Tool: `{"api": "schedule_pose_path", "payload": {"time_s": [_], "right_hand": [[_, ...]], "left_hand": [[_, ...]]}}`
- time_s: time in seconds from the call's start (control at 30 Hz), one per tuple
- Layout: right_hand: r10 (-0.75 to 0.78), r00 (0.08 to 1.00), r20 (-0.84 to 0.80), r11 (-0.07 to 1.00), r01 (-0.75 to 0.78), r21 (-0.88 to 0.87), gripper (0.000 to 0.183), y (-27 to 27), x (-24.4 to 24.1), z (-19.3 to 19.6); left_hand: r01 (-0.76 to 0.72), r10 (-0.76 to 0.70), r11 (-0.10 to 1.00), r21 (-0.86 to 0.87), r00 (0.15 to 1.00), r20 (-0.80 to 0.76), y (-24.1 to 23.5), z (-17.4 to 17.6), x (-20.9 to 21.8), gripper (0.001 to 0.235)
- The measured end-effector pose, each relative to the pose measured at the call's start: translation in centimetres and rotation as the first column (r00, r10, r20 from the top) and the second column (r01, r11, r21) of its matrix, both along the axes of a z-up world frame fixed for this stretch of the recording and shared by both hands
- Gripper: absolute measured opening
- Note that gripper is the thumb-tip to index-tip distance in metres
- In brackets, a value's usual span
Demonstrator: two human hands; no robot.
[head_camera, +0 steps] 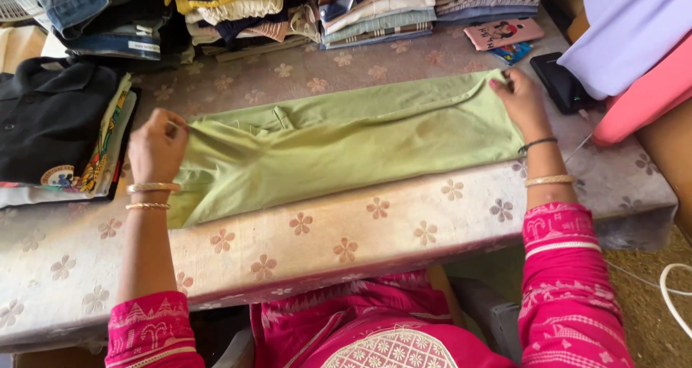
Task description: Fold various shirts and polo shirts on a flat surface.
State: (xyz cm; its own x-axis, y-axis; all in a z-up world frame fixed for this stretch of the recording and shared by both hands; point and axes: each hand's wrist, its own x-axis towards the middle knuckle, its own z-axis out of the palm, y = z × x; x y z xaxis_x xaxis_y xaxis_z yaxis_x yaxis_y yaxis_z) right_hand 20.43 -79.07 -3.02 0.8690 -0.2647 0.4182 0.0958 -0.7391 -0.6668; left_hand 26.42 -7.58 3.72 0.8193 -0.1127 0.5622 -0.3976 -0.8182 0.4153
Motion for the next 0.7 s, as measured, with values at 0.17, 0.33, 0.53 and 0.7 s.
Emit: {"api": "schedule_pose_path", "payload": {"time_s": [0.17, 0.33, 0.53, 0.7], "right_hand": [[-0.027, 0.999, -0.033, 0.998, 0.029, 0.060, 0.043, 0.3, -1.8, 0.6], [-0.019, 0.999, -0.031, 0.999, 0.017, -0.052, 0.052, 0.9, -2.5, 1.5], [-0.122, 0.990, -0.073, 0.932, 0.089, -0.352, 0.053, 1.9, -3.3, 1.9], [-0.109, 0.994, 0.027, 0.846, 0.107, -0.522, 0.040, 2.1, -3.3, 1.5]], "left_hand": [[-0.135, 0.134, 0.969, 0.205, 0.991, 0.020, -2.2, -1.7, -0.6, 0.016], [0.020, -0.094, 0.968, 0.251, 0.953, 0.288, -8.7, -1.1, -2.7, 0.013], [0.310, -0.328, 0.801, 0.512, 0.943, -0.058, -15.3, -1.7, -4.1, 0.036], [0.407, -0.279, 0.801, 0.440, 0.903, -0.327, -14.2, -3.4, -4.1, 0.058]]}}
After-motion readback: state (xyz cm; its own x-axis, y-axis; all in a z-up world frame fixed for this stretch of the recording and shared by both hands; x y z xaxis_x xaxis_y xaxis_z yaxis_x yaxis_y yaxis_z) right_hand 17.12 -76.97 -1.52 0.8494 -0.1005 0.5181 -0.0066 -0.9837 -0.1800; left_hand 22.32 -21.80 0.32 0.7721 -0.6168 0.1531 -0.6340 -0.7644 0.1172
